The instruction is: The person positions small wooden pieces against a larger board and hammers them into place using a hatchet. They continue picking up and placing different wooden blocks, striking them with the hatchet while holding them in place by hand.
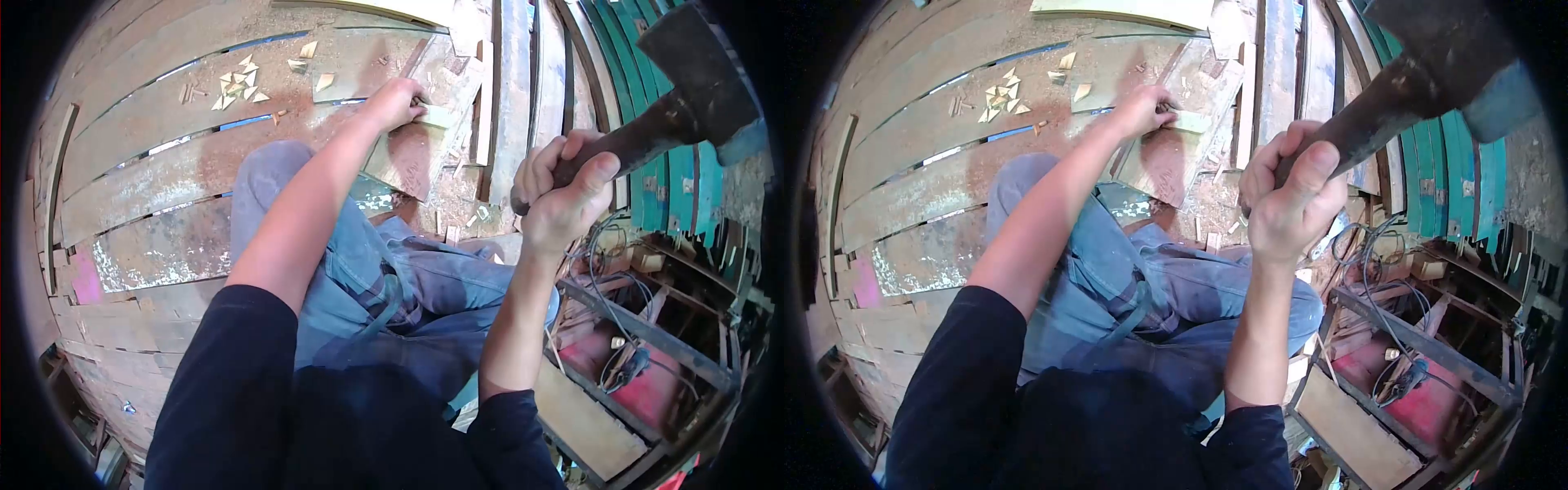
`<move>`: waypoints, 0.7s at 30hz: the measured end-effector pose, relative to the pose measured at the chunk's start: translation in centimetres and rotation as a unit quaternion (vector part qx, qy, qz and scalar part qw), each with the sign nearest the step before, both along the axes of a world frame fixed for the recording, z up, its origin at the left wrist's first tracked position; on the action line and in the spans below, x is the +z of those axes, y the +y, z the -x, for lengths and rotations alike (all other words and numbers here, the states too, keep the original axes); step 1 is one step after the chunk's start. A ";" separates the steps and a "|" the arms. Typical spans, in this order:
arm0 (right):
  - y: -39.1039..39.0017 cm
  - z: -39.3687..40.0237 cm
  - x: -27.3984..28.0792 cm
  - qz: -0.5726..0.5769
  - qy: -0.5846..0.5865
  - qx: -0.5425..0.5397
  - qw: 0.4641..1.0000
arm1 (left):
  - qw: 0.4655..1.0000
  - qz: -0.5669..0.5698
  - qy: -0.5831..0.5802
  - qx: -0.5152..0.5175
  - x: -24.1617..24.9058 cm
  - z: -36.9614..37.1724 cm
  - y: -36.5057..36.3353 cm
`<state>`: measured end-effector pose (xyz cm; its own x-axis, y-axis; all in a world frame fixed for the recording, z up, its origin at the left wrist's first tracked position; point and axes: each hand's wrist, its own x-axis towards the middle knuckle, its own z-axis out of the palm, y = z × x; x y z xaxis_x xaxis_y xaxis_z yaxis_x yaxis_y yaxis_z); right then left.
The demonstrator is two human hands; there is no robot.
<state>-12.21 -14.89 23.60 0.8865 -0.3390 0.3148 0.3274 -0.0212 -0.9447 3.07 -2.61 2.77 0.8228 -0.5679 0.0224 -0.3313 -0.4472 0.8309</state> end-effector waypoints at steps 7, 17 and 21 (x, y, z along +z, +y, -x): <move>-0.3 3.8 -15.3 0.018 0.403 -0.023 0.915 | 0.999 0.013 -0.043 -0.014 0.7 0.3 0.5; 0.0 4.2 -15.5 -0.006 0.357 -0.026 0.934 | 0.997 0.010 -0.069 -0.023 -1.3 -0.4 -0.2; -0.3 2.2 -8.4 0.039 0.196 -0.050 0.978 | 0.999 -0.021 -0.031 -0.002 1.1 0.5 0.0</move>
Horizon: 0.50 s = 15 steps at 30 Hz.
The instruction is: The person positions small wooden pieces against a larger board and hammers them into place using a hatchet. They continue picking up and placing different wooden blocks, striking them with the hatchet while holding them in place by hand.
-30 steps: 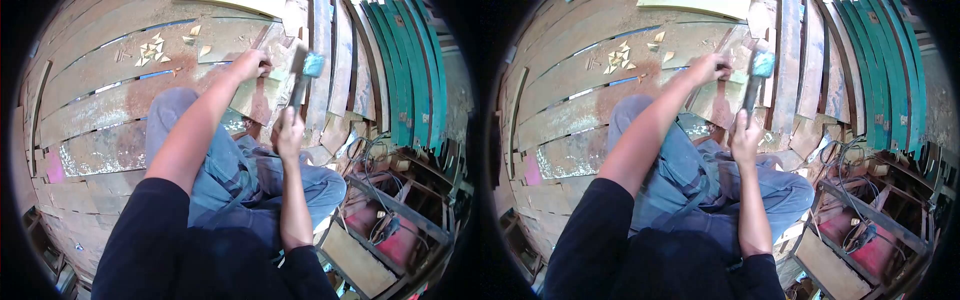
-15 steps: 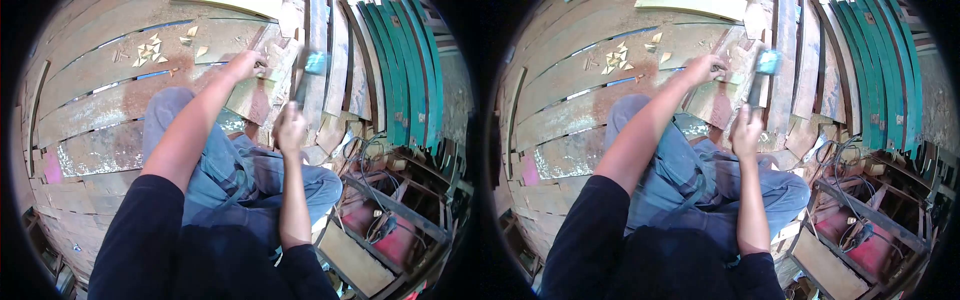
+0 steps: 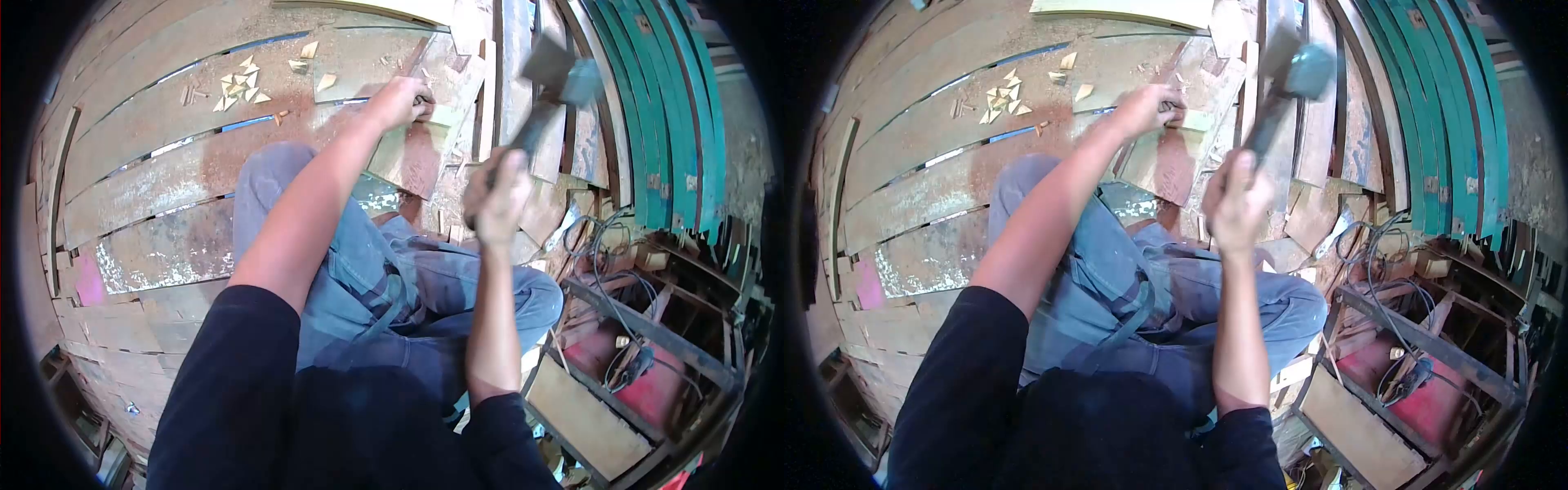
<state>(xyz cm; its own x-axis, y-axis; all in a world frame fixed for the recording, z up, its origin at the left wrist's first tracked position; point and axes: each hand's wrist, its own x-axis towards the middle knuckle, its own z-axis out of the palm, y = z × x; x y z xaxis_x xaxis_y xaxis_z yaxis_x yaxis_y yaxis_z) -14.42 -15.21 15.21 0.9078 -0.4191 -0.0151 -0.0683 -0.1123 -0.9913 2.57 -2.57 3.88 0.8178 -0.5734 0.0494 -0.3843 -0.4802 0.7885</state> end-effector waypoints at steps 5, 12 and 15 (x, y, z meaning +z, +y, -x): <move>-0.5 -2.2 10.1 -0.057 -0.211 0.020 0.976 | 1.000 0.021 0.017 0.007 -2.0 -0.7 -0.3; -0.9 -0.5 -2.1 0.272 -0.105 -0.064 0.954 | 1.000 0.028 0.008 -0.009 -1.4 -0.6 -0.2; -0.5 1.3 -8.7 0.082 0.188 0.025 0.978 | 0.999 0.035 -0.004 -0.012 -1.6 -0.6 -0.1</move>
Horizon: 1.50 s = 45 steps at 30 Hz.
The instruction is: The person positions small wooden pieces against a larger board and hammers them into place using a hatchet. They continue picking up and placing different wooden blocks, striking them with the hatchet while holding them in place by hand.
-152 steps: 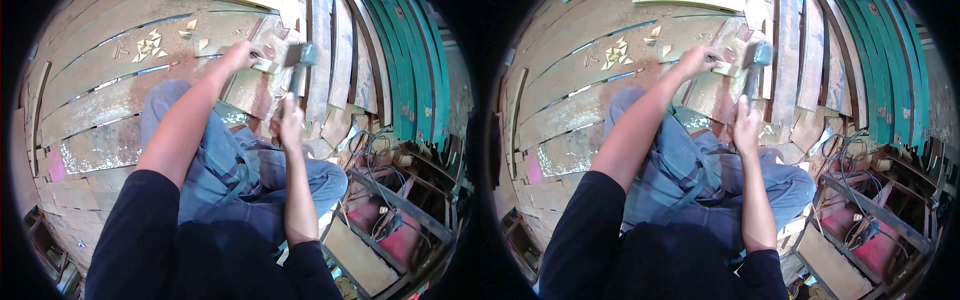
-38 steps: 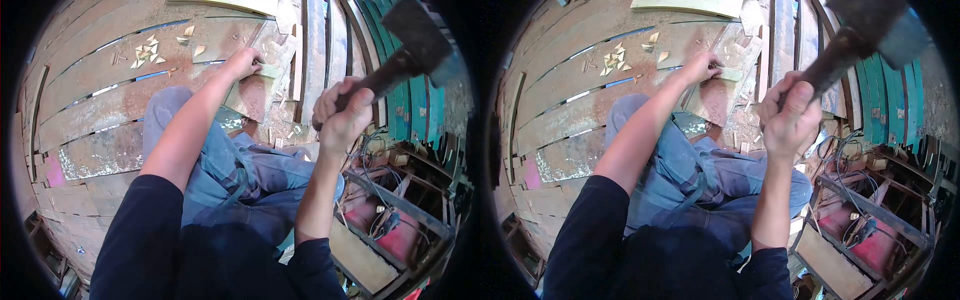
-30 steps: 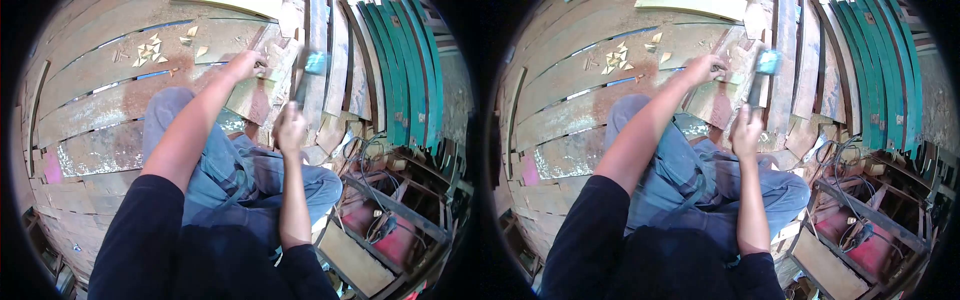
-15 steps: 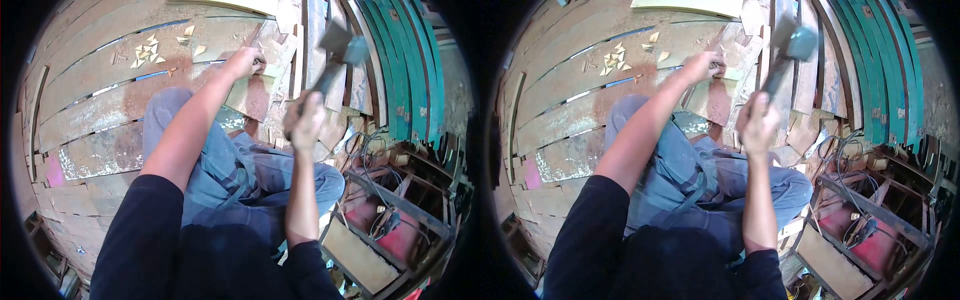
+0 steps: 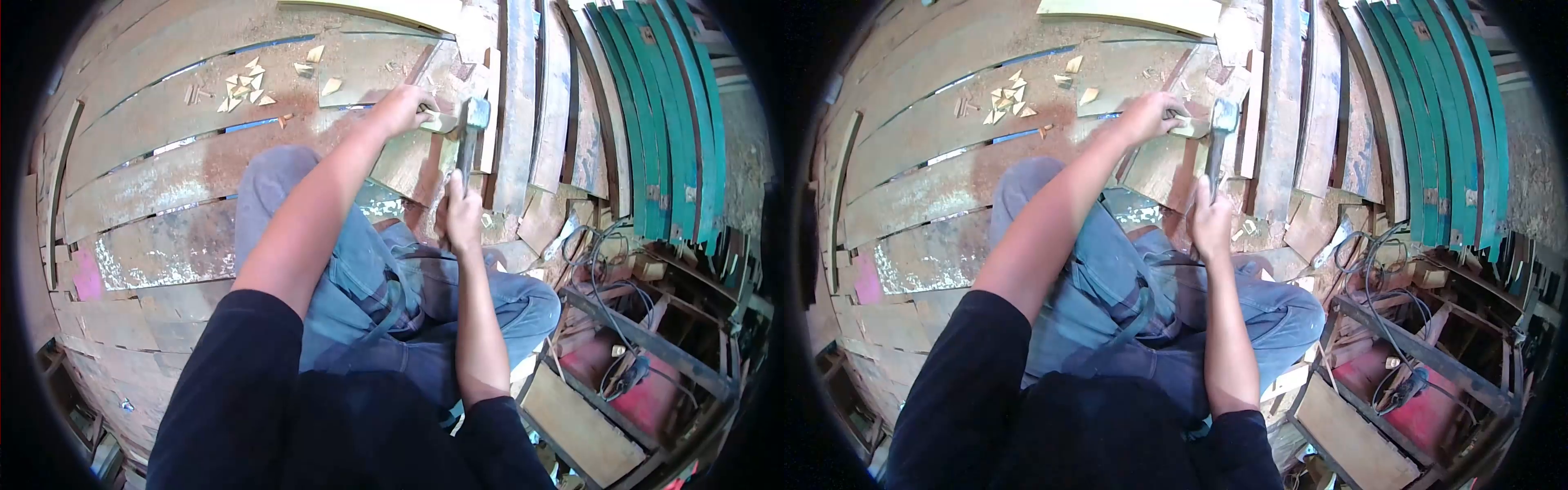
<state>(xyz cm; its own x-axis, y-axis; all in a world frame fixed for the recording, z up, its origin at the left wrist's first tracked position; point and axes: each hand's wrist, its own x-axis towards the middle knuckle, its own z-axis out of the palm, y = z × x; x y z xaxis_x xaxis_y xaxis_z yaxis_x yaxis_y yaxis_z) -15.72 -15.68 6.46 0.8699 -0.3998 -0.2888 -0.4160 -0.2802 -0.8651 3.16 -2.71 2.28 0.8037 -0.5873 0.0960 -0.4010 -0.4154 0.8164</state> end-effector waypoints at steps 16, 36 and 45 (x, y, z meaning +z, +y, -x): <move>-4.8 3.7 8.4 -0.347 -0.068 -0.107 0.929 | 0.999 -0.026 -0.022 0.007 0.9 1.3 0.0; -11.8 7.8 4.7 -0.419 -0.121 -0.287 0.853 | 0.961 -0.093 -0.141 -0.218 1.8 7.9 -11.1; -11.3 7.6 3.9 -0.459 -0.105 -0.273 0.839 | 0.947 0.142 0.234 -0.171 11.6 3.3 -1.2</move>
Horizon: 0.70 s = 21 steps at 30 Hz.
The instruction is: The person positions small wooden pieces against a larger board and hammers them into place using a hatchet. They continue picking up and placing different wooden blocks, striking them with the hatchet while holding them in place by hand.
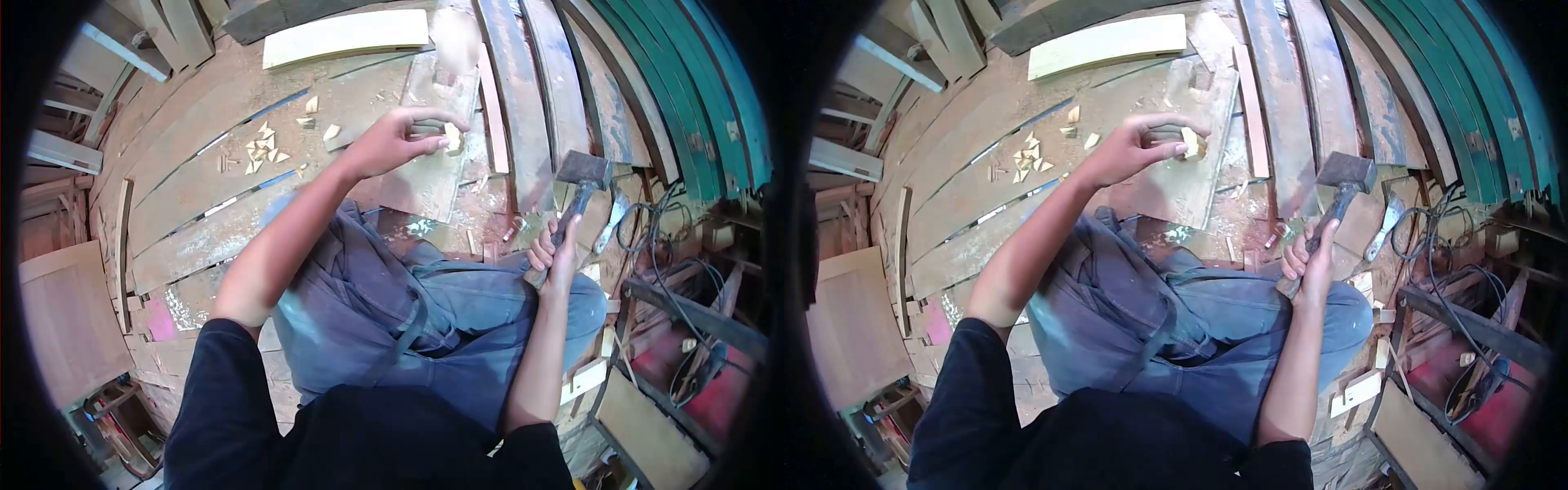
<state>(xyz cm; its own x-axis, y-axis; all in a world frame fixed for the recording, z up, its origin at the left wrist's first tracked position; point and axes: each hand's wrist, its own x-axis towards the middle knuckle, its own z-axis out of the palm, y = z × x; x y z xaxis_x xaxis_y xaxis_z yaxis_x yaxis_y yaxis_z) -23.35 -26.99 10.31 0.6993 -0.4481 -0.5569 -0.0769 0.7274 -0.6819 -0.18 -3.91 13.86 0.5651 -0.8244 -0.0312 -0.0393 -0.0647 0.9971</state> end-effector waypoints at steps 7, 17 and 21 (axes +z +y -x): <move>1.2 -0.2 -0.6 0.068 0.060 0.019 0.996 | 0.988 -0.083 -0.128 0.023 -5.7 1.3 1.6; 1.7 0.3 -2.5 0.130 0.104 0.090 0.982 | 0.957 -0.215 -0.193 0.017 -9.1 1.6 2.3; 1.6 0.5 -3.2 0.158 0.127 0.106 0.974 | 0.950 -0.246 -0.191 -0.011 -7.7 -1.6 4.3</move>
